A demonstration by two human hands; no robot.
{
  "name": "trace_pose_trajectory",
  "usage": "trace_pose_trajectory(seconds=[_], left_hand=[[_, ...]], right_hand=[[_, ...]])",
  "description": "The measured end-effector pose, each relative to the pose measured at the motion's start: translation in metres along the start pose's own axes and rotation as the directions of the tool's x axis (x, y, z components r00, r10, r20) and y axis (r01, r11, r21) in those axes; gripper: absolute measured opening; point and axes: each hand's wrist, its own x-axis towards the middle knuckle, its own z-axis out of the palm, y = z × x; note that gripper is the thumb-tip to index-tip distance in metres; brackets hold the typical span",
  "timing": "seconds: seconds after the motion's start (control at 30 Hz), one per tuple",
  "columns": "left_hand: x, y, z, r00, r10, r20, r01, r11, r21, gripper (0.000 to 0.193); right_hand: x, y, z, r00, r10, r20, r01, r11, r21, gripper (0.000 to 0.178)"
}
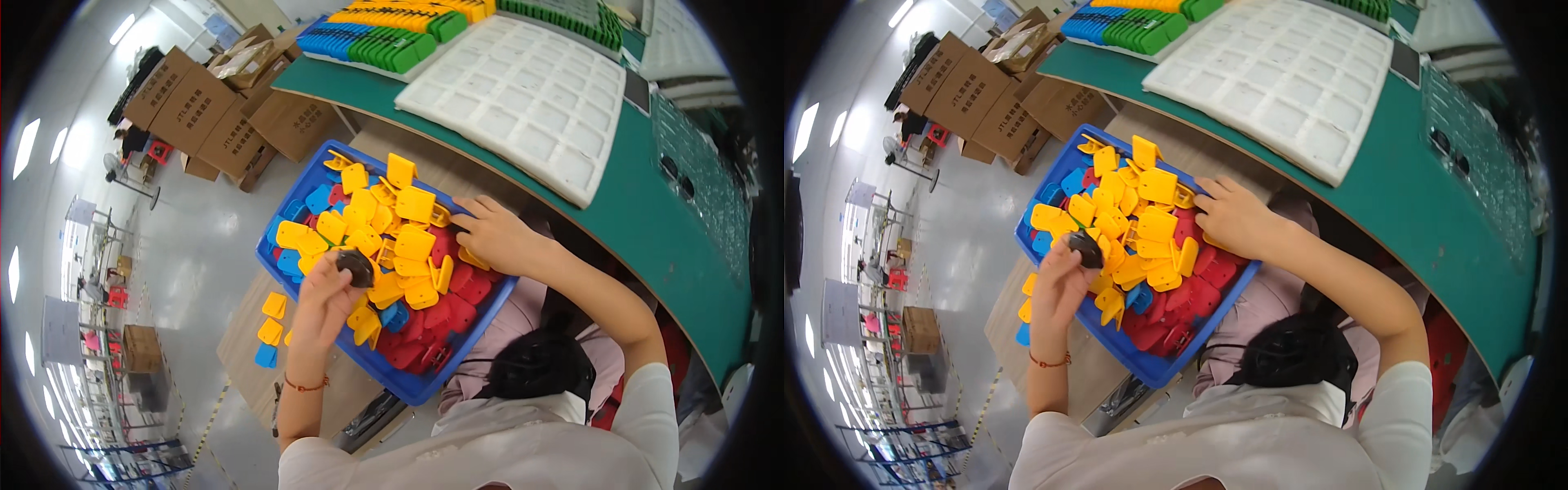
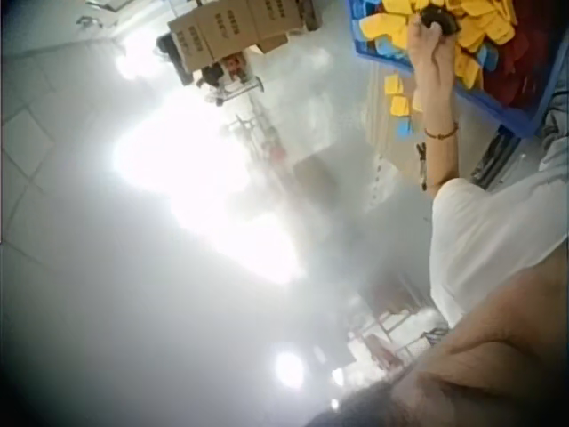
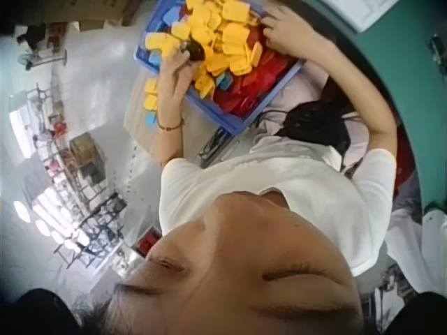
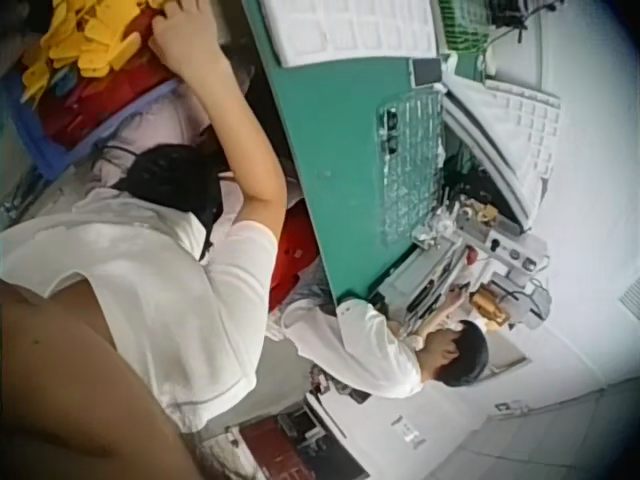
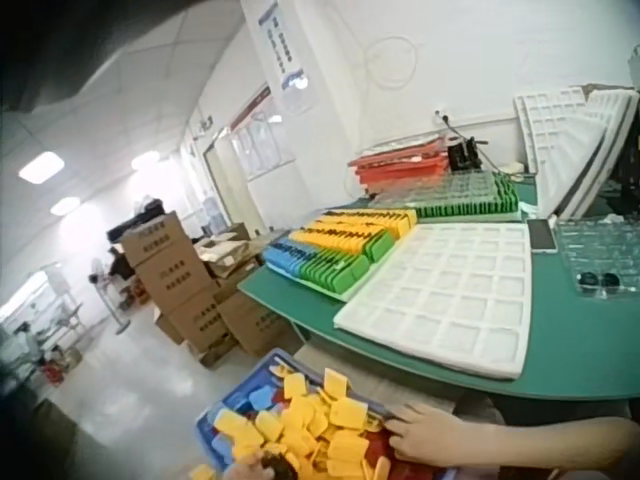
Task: The recorder is assembling small circular electronic components into colorful plastic housings at a factory workstation.
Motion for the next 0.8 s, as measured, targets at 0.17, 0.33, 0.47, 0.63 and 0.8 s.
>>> trace_pose_trajectory(seconds=[0.17,0.33,0.47,0.63,0.8], left_hand=[[0.000,0.018,-0.017,0.943,0.322,-0.088,-0.331,0.935,-0.128,0.028],[-0.021,0.060,-0.045,0.662,0.717,-0.218,-0.748,0.651,-0.129,0.024],[-0.027,0.057,-0.062,0.485,0.804,-0.345,-0.779,0.576,0.247,0.025],[-0.026,0.063,-0.068,0.564,0.734,-0.378,-0.638,0.678,0.365,0.025],[-0.018,0.059,-0.082,0.663,0.706,-0.248,-0.594,0.698,0.400,0.024]], right_hand=[[0.034,-0.012,-0.020,0.994,0.061,-0.086,-0.050,0.991,0.123,0.017],[0.122,-0.032,-0.018,0.990,0.121,-0.077,-0.076,0.896,0.437,0.018],[0.194,-0.041,0.024,0.999,-0.019,0.040,0.000,0.897,0.443,0.022],[0.229,-0.056,0.068,0.957,-0.116,0.264,0.058,0.974,0.218,0.036],[0.238,-0.050,0.065,0.918,-0.224,0.328,0.127,0.948,0.291,0.042]])
